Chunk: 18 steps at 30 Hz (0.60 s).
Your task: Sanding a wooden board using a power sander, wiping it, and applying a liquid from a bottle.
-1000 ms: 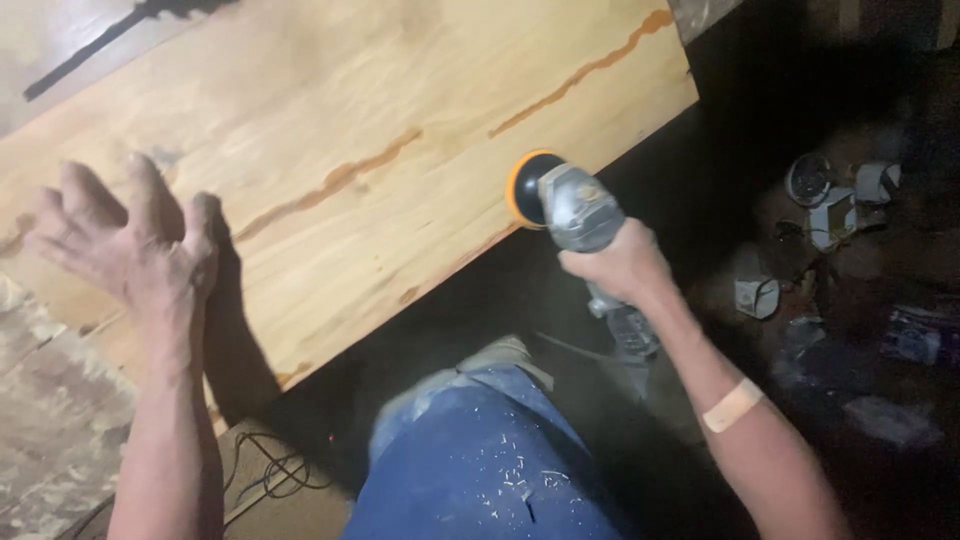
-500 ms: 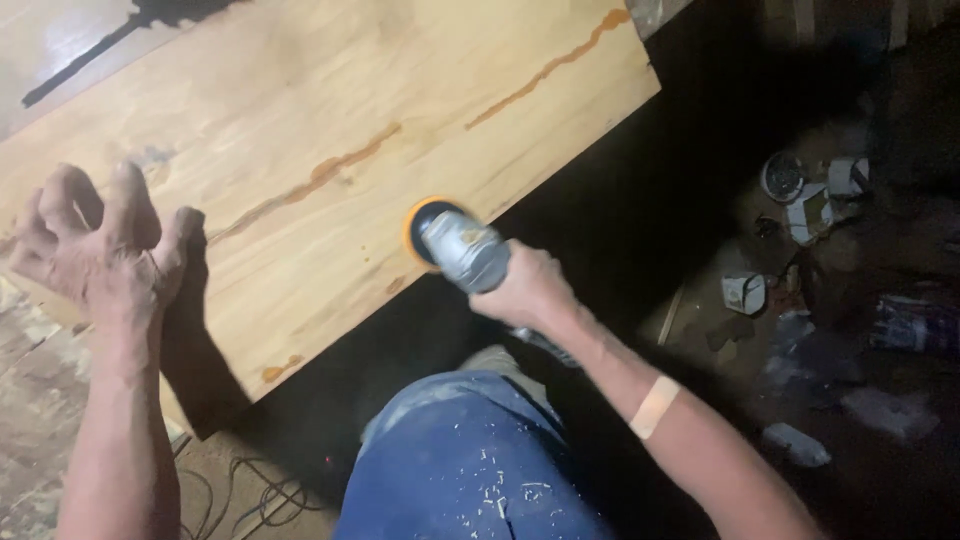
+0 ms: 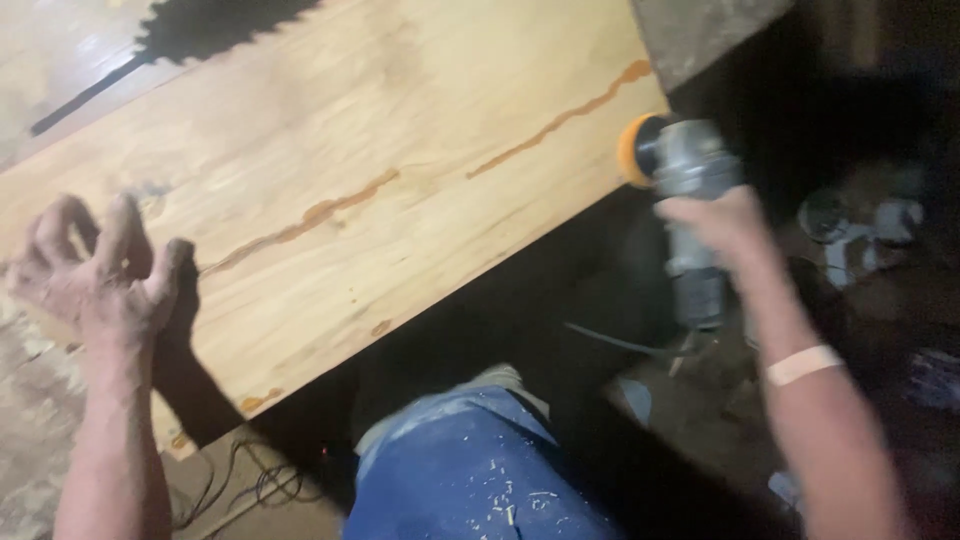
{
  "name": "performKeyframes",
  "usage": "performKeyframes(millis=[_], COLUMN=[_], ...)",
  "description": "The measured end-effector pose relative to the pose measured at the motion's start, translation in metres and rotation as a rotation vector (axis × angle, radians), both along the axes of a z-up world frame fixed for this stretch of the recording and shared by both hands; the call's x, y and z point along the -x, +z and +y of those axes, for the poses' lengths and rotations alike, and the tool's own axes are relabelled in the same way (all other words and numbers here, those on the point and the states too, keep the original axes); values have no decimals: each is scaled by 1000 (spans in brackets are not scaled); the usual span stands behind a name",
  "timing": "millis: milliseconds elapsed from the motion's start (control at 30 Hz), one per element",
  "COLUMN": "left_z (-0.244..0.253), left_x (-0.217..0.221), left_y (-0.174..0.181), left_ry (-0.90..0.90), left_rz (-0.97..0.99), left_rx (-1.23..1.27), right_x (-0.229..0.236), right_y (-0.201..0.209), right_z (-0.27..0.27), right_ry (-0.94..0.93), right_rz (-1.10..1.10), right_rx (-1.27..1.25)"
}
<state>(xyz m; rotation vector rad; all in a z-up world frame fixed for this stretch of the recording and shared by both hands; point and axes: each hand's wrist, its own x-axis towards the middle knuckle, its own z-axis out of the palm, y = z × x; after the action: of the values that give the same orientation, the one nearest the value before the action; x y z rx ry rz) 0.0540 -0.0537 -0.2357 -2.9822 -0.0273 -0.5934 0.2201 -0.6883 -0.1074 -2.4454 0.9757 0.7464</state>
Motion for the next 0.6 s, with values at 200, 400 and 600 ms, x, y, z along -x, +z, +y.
performKeyframes(millis=[200,400,600], left_z=[1,-3,14], left_x=[-7,-2,5], left_y=[-3,11,14], left_ry=[-45,10,43], left_rz=[-127,58,31], left_rx=[-3,194,326], right_x=[-2,59,139], right_y=[17,16,28], right_z=[35,137,256], right_ry=[-1,267,437], right_rz=[-66,123,231], right_rx=[-71,52,59])
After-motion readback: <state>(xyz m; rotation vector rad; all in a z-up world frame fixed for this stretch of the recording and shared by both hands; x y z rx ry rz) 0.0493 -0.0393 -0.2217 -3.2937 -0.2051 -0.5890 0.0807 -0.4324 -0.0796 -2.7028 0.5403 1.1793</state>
